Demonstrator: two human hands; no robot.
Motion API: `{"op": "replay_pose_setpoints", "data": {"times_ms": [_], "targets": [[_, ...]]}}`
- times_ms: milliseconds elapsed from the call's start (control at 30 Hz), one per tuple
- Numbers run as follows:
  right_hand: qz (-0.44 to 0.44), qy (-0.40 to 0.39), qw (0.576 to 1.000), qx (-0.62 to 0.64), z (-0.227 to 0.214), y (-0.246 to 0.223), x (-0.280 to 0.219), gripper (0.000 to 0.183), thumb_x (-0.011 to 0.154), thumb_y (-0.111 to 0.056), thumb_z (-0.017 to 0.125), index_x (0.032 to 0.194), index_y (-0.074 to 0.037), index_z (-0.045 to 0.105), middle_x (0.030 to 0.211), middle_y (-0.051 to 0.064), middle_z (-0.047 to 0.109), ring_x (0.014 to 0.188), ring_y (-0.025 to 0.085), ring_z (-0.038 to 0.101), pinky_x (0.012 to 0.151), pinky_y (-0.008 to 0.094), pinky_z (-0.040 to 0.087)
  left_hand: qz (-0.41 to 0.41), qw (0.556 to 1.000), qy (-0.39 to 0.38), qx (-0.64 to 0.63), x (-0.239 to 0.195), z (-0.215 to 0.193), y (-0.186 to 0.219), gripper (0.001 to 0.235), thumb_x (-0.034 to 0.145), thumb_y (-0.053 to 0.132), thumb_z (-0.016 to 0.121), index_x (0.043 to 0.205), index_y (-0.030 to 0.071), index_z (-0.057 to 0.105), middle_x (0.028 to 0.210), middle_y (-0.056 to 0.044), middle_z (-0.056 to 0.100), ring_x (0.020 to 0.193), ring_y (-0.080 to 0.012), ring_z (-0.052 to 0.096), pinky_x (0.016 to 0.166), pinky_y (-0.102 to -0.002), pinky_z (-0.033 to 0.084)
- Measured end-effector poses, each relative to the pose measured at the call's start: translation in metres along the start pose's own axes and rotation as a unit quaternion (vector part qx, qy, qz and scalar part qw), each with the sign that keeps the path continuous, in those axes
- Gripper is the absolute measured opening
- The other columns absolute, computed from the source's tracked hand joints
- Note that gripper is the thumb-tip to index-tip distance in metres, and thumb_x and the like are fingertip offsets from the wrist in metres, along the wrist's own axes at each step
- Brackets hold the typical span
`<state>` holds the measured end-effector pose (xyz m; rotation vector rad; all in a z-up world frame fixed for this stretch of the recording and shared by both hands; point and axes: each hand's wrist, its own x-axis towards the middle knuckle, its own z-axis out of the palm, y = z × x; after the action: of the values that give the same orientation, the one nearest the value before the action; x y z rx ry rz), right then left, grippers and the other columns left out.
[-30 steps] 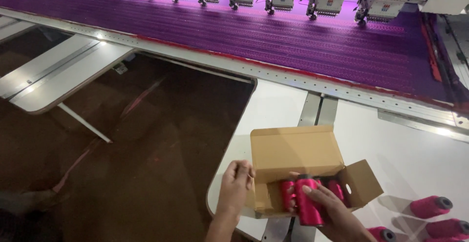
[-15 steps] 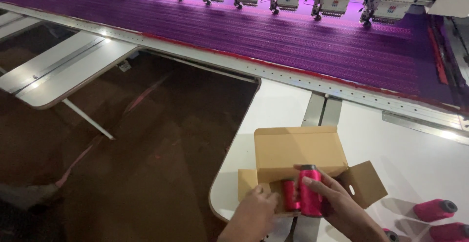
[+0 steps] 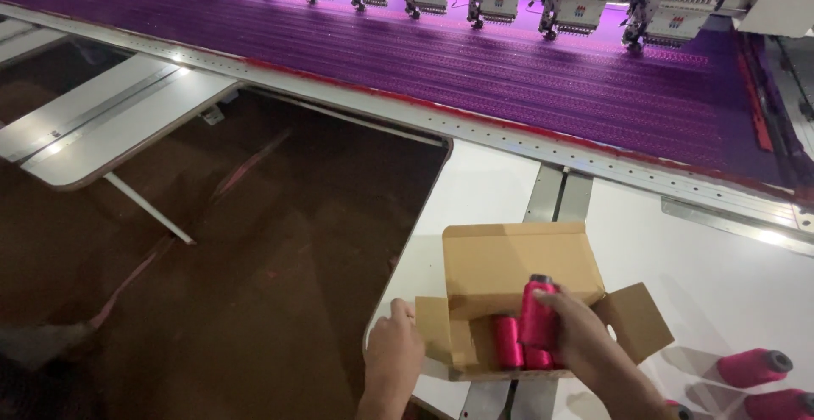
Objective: The person picks up pink thread spools from a table and places them into a cardboard box, then uses their hands to adjust components on a multi-head embroidery machine.
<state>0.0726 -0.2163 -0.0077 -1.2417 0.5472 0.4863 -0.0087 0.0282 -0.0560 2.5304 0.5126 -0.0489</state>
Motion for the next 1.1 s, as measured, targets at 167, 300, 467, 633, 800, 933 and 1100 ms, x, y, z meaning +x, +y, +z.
{"op": "replay_pose_setpoints", "data": {"times_ms": [167,300,467,633,800,933,1100], "targets": [[0.008,-0.004,0.977,-0.214,0.025,0.017,0.004,0.04,0.097,-0.016,0.066,0.133,-0.001,0.06,0.115,0.02,0.066,0.1,0.032,0.063,0.089,0.044,0.055,-0.01,0.999,-0.034,-0.033,-0.009,0.002,0.022,0.003,0.104,0.015,0.053,0.104,0.012,0.055,0.087,-0.005,0.066,0.077,-0.0168,0.06,0.064,-0.031,0.052],[-0.035,0.037,0.903,-0.427,0.037,0.047,0.027,0.053,0.081,-0.026,0.083,0.132,-0.018,0.068,0.123,0.01,0.077,0.104,0.023,0.077,0.094,0.036,0.064,-0.01,0.996,-0.09,-0.012,-0.014,0.004,0.039,0.016,0.106,0.029,0.052,0.106,0.013,0.054,0.097,-0.006,0.067,0.093,-0.0238,0.061,0.088,-0.044,0.048],[-0.182,0.075,0.787,-0.584,0.005,0.116,0.11,0.05,0.074,-0.041,0.08,0.113,-0.013,0.067,0.111,0.016,0.073,0.105,0.038,0.069,0.09,0.046,0.056,0.001,0.997,-0.077,0.031,-0.009,0.035,0.031,0.031,0.1,0.038,0.065,0.109,0.011,0.055,0.106,-0.012,0.066,0.101,-0.0328,0.061,0.087,-0.049,0.049],[-0.182,0.1,0.763,-0.612,-0.002,0.119,0.108,0.043,0.083,-0.026,0.078,0.116,-0.006,0.059,0.119,0.019,0.064,0.104,0.04,0.067,0.084,0.051,0.057,0.039,0.993,-0.107,0.039,-0.015,0.033,0.034,0.019,0.101,0.033,0.066,0.097,0.018,0.055,0.1,-0.006,0.064,0.101,-0.0277,0.058,0.087,-0.046,0.048],[-0.163,0.055,0.811,-0.559,0.011,0.076,0.036,0.021,0.094,-0.038,0.07,0.094,-0.018,0.075,0.093,-0.003,0.072,0.082,0.014,0.064,0.073,0.03,0.049,0.152,0.985,-0.079,-0.01,-0.021,0.083,-0.009,0.018,0.096,0.028,0.068,0.089,0.018,0.055,0.094,-0.004,0.062,0.096,-0.0272,0.055,0.083,-0.042,0.045],[-0.25,0.054,0.824,-0.506,-0.019,0.077,0.015,0.008,0.085,-0.024,0.074,0.087,-0.019,0.08,0.088,-0.006,0.083,0.081,0.011,0.076,0.078,0.027,0.058,0.27,0.96,-0.06,-0.05,-0.04,0.135,-0.047,0.014,0.087,0.02,0.074,0.088,0.015,0.061,0.089,-0.007,0.062,0.089,-0.0322,0.056,0.078,-0.045,0.044],[-0.314,0.071,0.771,-0.55,-0.039,0.098,-0.001,0.013,0.084,-0.031,0.077,0.091,-0.02,0.08,0.088,-0.006,0.084,0.079,0.014,0.075,0.074,0.032,0.056,0.415,0.909,0.02,-0.018,-0.057,0.233,-0.098,0.015,0.077,0.017,0.072,0.089,0.01,0.077,0.083,-0.01,0.058,0.084,-0.0306,0.052,0.069,-0.043,0.046]]}}
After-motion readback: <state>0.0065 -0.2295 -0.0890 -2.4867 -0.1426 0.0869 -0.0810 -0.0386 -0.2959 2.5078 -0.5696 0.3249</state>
